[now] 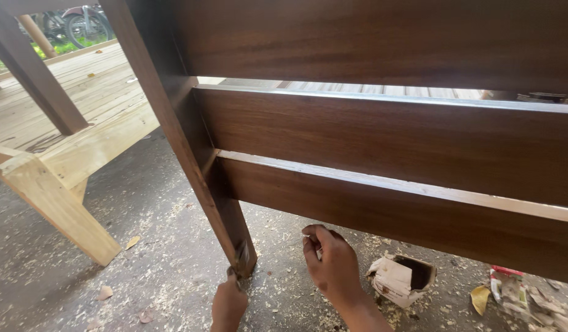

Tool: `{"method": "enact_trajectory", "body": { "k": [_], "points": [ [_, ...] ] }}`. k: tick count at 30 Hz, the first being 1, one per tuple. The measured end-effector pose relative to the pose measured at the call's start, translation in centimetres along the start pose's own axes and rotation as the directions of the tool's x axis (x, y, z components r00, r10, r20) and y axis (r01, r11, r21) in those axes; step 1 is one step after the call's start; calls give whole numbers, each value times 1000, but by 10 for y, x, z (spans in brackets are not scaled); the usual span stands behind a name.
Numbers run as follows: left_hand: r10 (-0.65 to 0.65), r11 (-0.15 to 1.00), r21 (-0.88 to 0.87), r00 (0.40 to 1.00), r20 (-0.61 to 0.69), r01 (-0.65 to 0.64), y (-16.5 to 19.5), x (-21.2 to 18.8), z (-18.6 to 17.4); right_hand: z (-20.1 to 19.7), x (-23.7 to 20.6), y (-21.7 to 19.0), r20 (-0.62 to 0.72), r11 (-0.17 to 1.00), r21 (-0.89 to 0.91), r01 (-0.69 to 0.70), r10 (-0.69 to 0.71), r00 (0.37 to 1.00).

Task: The person applies dark wood stain with a brush to the slats and frame of a wooden bench, working across the rails, legs and edges, dipping the brush into a stain can and moving around the furniture to coat the remaining bare wood surfaces.

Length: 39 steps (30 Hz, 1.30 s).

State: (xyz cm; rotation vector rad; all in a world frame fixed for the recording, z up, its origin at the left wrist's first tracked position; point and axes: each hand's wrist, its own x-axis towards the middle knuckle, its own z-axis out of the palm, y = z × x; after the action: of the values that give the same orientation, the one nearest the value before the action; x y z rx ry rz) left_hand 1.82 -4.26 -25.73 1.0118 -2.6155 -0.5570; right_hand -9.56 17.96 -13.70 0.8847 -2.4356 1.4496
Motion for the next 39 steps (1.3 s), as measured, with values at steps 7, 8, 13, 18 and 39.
{"method": "enact_trajectory", "body": {
  "k": [7, 8, 13, 18, 39],
  "points": [
    [-47, 983, -178, 999, -2, 46, 57, 38, -32, -2, 0, 2, 12, 1000, -13, -2, 2, 1000],
    [-94, 973, -205, 994, 49, 103, 61, 45, -43, -2, 0, 2, 7, 1000, -17, -19, 19, 1000],
    [41, 994, -96, 984, -172, -58, 46, 44, -38, 0, 0, -5, 30, 998, -33, 45, -44, 999],
    [-68, 997, -23, 997, -29, 67, 41, 36, 27, -5, -3, -7, 21, 1000, 9, 16, -16, 1000],
    [-305, 949, 10, 903, 302, 317, 48, 47, 81, -2, -4, 12, 62, 999, 17, 33, -34, 998]
  ]
}}
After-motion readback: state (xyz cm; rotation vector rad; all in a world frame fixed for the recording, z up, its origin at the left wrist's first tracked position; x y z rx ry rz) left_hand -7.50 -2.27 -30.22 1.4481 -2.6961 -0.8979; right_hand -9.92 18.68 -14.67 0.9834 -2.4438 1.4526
